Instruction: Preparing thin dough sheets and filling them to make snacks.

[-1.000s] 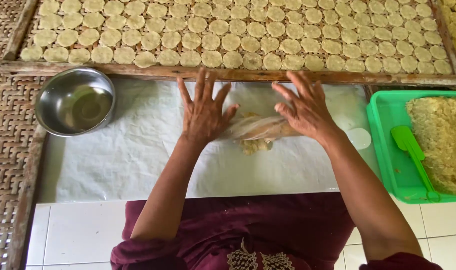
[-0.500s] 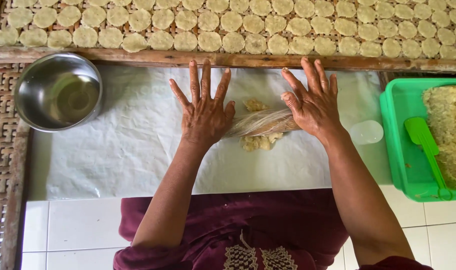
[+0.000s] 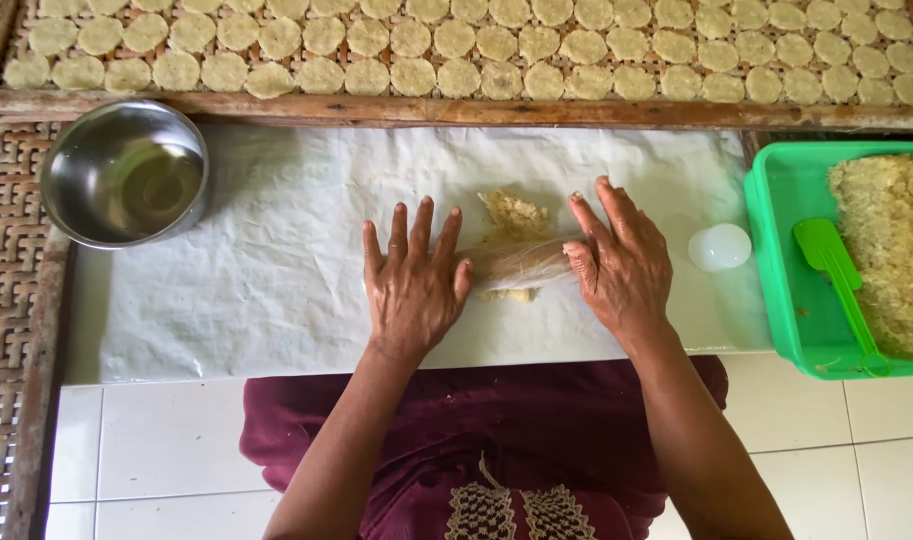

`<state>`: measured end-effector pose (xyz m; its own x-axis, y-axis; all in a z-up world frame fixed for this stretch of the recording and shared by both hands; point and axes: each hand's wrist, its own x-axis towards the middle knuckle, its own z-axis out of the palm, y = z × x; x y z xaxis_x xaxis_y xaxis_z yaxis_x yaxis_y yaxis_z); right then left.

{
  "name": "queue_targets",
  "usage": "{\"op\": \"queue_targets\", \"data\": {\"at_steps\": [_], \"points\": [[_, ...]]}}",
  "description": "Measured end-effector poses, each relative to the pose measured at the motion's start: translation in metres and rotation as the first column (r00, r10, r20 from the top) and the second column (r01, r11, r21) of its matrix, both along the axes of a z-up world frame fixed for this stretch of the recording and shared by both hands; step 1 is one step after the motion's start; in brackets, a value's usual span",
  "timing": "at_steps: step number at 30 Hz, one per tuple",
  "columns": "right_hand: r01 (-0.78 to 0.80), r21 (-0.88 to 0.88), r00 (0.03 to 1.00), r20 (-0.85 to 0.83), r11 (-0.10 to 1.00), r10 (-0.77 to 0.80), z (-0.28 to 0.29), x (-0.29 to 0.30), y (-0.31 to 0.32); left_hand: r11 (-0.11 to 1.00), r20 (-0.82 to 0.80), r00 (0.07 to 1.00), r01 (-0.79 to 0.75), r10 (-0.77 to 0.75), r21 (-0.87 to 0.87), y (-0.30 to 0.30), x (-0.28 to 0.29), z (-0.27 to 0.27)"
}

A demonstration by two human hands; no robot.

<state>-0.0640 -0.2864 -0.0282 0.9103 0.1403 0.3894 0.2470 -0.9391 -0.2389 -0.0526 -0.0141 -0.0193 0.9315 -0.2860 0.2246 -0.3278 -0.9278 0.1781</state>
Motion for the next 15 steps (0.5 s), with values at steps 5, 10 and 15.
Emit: {"op": "queue_targets", "data": {"at_steps": [5,10,15], "points": [[-0.029,-0.077,0.999,-0.032,0.997,0.027,-0.006,0.044,-0.008,1.0,0.014,0.999,0.03,-0.03,0.009,0.0,0.043,0.009],[0.017,-0.026,0.993,-0.12,1.0,-0.02,0.009,0.111,-0.007,0.999,0.056,0.998,0.004,-0.006,0.034,-0.002,0.111,0.023],[0.04,-0.014,0.972,-0.231,0.999,-0.042,0.007,0.135,-0.007,0.997,0.136,0.99,-0.037,0.028,0.065,-0.006,0.133,0.02]]}}
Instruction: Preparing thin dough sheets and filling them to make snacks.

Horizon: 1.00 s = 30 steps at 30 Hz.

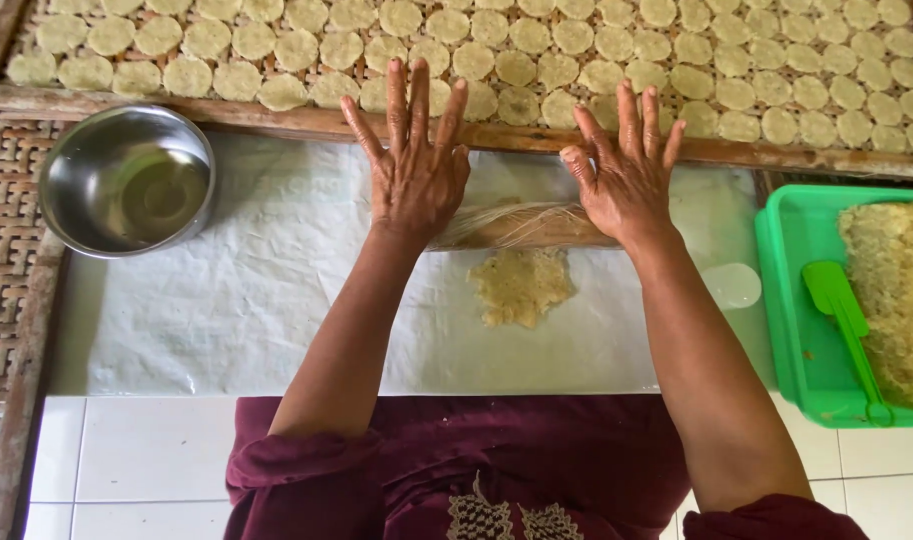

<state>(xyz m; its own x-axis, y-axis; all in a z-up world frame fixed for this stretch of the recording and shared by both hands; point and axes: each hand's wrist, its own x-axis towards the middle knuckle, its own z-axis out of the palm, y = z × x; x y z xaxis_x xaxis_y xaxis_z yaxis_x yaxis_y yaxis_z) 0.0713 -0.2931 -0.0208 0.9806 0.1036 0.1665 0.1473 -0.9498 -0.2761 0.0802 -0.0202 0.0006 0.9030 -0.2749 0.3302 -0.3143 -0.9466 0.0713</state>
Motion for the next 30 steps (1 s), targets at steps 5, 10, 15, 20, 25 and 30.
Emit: {"op": "queue_targets", "data": {"at_steps": [5,10,15,20,25,30], "points": [[-0.005,0.0,0.997,-0.083,1.0,0.005,0.002,-0.014,0.001,0.999,-0.059,0.998,0.036,-0.037,-0.03,0.001,-0.016,-0.006],[-0.015,-0.009,0.996,-0.084,1.0,0.014,-0.004,-0.036,-0.003,0.998,-0.222,0.974,0.045,-0.053,-0.041,0.0,-0.034,-0.007],[-0.016,-0.004,0.999,-0.04,1.0,0.016,-0.004,-0.058,-0.001,0.998,-0.227,0.972,0.052,-0.061,-0.044,-0.001,-0.055,-0.006],[-0.012,-0.034,0.997,0.074,0.999,0.015,-0.004,-0.093,0.004,0.999,-0.186,0.982,0.042,-0.046,-0.024,-0.003,-0.086,-0.011],[-0.066,0.045,0.98,0.188,0.997,0.056,-0.005,-0.127,0.004,0.997,-0.124,0.99,0.072,-0.074,-0.016,-0.001,-0.125,-0.014],[-0.217,0.002,0.964,0.161,0.976,0.214,0.005,-0.136,-0.011,0.973,-0.124,0.966,0.219,-0.227,-0.072,0.013,-0.135,0.001]]}}
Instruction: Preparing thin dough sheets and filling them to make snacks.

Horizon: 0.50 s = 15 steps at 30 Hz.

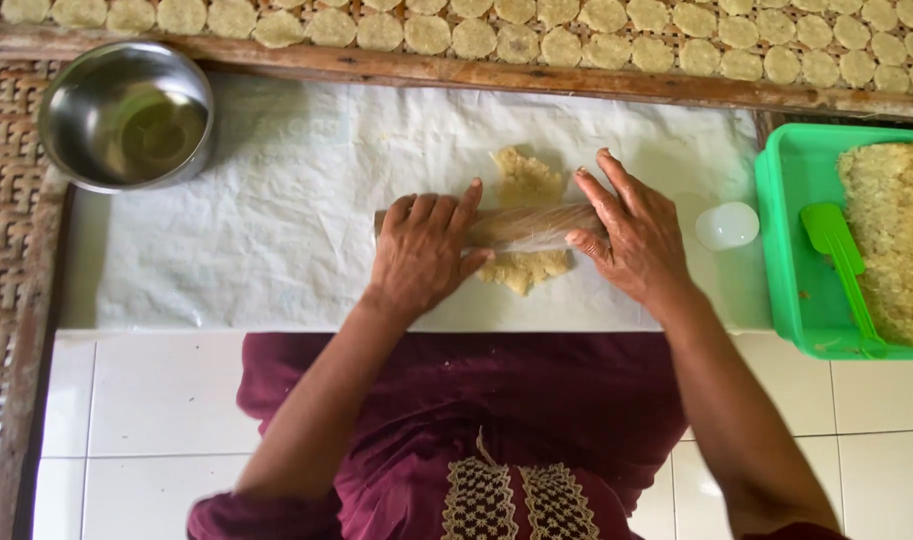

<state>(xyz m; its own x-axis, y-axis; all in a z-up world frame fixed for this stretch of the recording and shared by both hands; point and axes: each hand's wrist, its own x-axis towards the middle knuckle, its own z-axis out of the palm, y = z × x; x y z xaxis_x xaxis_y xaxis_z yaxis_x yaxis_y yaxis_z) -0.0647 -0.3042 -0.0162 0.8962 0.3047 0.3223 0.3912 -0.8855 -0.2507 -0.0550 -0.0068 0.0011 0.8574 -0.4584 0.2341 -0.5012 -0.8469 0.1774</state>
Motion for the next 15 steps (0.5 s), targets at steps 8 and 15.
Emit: {"op": "queue_targets", "data": {"at_steps": [8,15], "points": [[-0.103,-0.042,0.981,-0.172,0.994,0.094,0.059,-0.036,0.001,0.986,-0.073,0.984,0.159,-0.162,-0.04,0.015,-0.014,0.054],[-0.048,-0.027,0.99,-0.135,0.998,0.044,0.024,-0.063,0.015,0.988,-0.056,0.988,0.146,-0.143,0.041,0.018,-0.045,0.02]]}}
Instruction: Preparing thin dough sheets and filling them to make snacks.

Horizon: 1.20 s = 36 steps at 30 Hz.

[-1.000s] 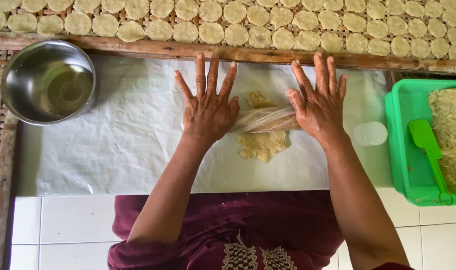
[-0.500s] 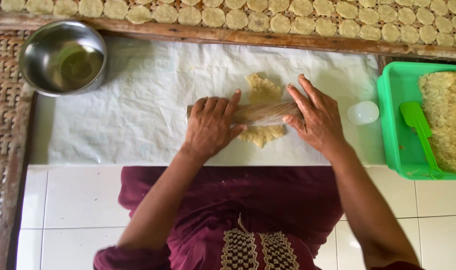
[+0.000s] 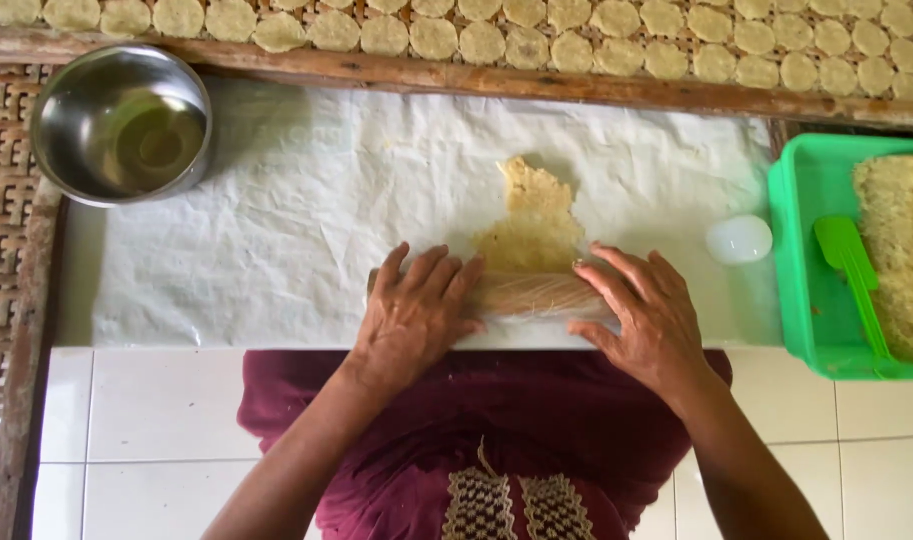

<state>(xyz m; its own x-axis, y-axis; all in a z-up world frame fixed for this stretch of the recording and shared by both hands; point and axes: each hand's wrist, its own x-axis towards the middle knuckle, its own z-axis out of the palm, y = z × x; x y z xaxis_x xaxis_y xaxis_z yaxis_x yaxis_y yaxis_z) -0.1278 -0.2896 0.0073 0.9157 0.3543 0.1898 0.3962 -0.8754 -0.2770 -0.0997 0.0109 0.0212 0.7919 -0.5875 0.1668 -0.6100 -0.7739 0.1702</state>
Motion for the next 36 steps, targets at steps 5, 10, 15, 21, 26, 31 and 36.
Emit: {"op": "queue_targets", "data": {"at_steps": [5,10,15,21,26,31,36], "points": [[0.04,-0.027,0.996,0.081,0.999,-0.038,-0.013,0.033,0.001,0.998,-0.048,0.997,-0.058,0.06,0.032,-0.008,0.029,-0.007],[0.071,-0.027,0.997,0.021,0.997,-0.071,-0.02,0.097,-0.006,0.993,-0.042,0.992,-0.118,0.118,0.013,-0.014,0.085,-0.017],[0.101,-0.034,0.995,-0.019,0.994,-0.102,-0.019,0.15,-0.007,0.984,0.029,0.985,-0.173,0.172,0.036,-0.018,0.137,-0.013],[0.122,0.001,0.991,-0.051,0.993,-0.122,-0.024,0.138,-0.009,0.967,0.042,0.967,-0.254,0.253,0.017,-0.02,0.121,-0.017],[0.125,-0.02,0.992,-0.031,0.992,-0.126,-0.02,0.089,-0.002,0.964,0.005,0.965,-0.264,0.264,0.038,-0.024,0.076,-0.018],[0.145,0.06,0.986,0.074,0.988,-0.15,-0.017,0.044,0.005,0.956,0.026,0.956,-0.293,0.292,0.026,-0.024,0.025,-0.028],[0.142,0.083,0.973,0.173,0.986,-0.154,-0.028,-0.005,0.01,0.962,0.084,0.958,-0.273,0.274,-0.019,-0.023,-0.032,-0.035]]}}
